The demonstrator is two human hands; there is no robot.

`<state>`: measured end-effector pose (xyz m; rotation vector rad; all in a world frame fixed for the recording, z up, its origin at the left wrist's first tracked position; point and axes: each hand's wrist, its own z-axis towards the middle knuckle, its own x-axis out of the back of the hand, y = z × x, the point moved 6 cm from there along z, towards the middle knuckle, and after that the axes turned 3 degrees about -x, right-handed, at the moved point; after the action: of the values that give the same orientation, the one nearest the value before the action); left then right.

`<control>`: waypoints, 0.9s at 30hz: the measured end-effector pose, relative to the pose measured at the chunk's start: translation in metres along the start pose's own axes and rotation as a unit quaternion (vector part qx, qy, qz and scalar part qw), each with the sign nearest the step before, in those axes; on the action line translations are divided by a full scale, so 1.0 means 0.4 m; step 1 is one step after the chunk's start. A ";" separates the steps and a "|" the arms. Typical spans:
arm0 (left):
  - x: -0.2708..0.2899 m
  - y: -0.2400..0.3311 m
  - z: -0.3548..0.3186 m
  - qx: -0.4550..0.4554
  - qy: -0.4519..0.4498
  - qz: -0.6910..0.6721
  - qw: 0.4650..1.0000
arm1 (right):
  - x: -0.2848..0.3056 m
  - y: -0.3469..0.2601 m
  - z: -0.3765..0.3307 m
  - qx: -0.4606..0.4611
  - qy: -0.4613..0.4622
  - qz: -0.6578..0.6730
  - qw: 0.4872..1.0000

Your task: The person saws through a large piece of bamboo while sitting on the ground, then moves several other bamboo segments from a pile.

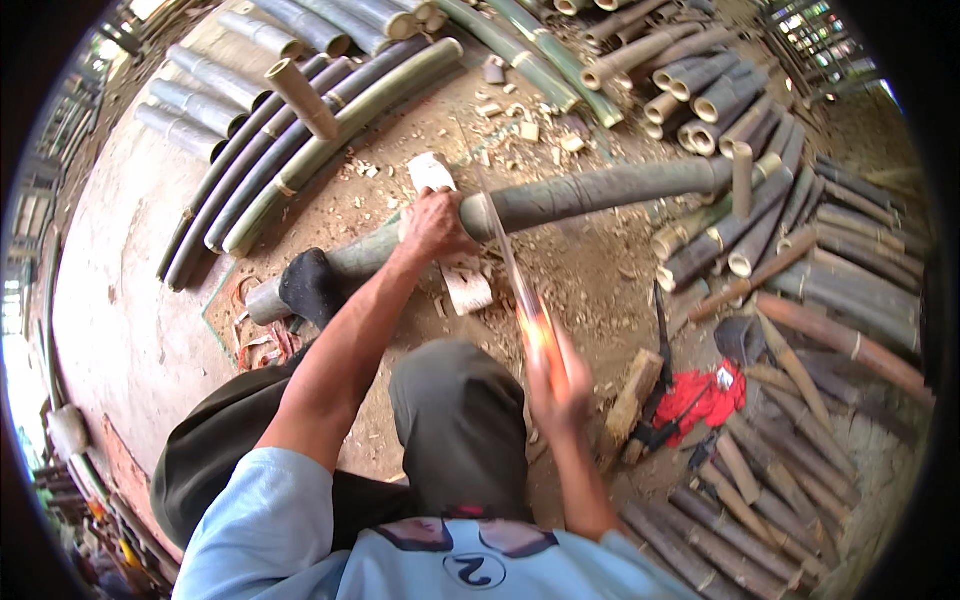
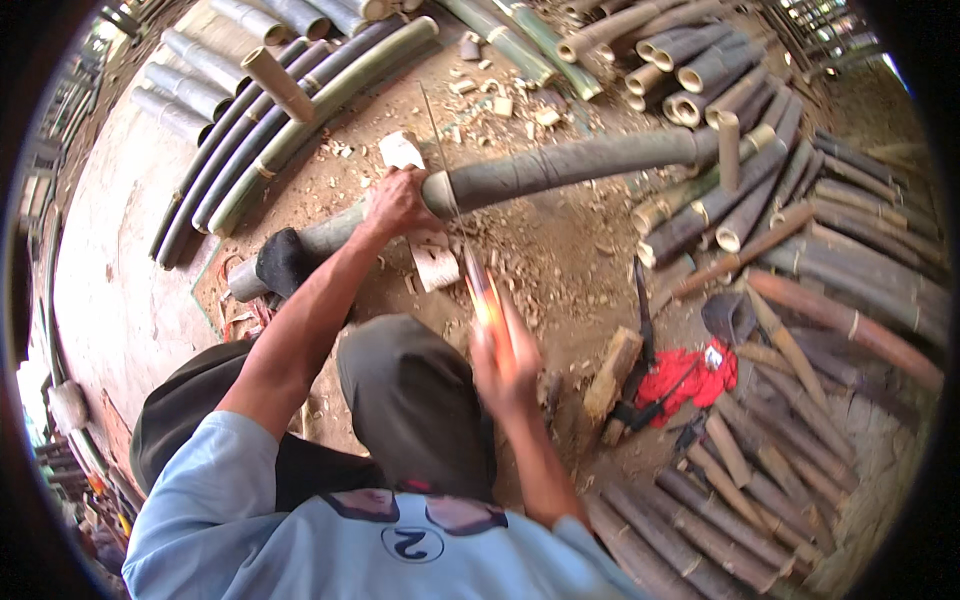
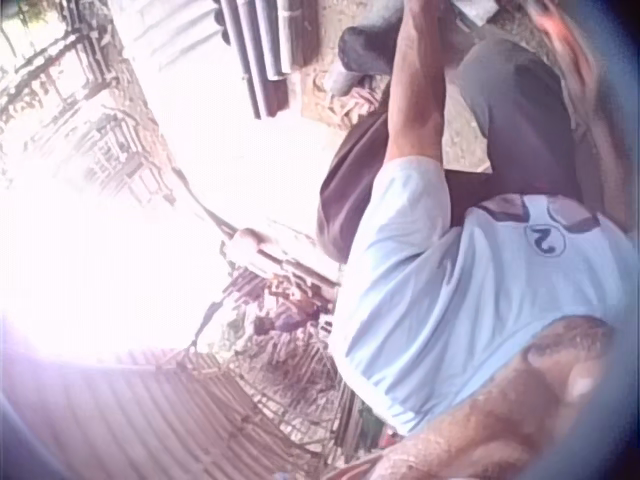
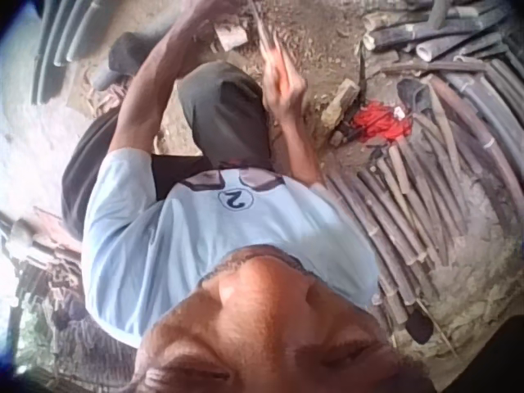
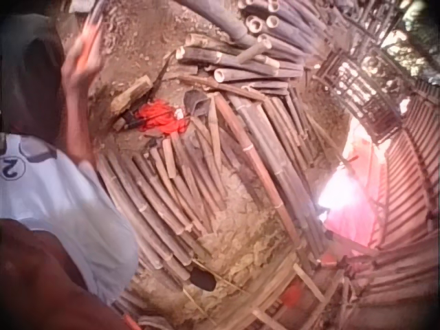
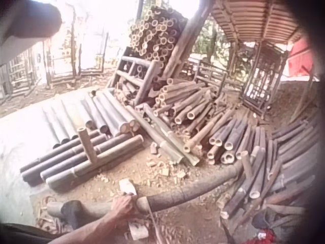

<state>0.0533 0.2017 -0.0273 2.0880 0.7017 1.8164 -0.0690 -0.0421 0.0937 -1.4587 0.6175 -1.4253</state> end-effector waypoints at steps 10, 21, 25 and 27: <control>-0.014 0.041 -0.002 -0.007 0.046 0.027 0.999 | -0.057 -0.003 0.193 -0.013 0.006 -0.010 1.000; -0.051 0.030 -0.017 -0.011 0.078 0.060 0.995 | 0.023 0.039 -0.037 0.015 0.003 -0.054 0.998; -0.019 0.025 -0.002 0.000 0.047 0.027 0.999 | -0.094 0.032 0.181 -0.050 -0.027 -0.008 0.998; -0.020 0.034 0.001 -0.027 0.041 0.037 0.998 | -0.066 0.063 0.090 -0.048 -0.031 0.008 0.998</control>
<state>0.0552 0.1861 -0.0271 2.0403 0.5955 1.9494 -0.0333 -0.0189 0.0652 -1.5639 0.6661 -1.3484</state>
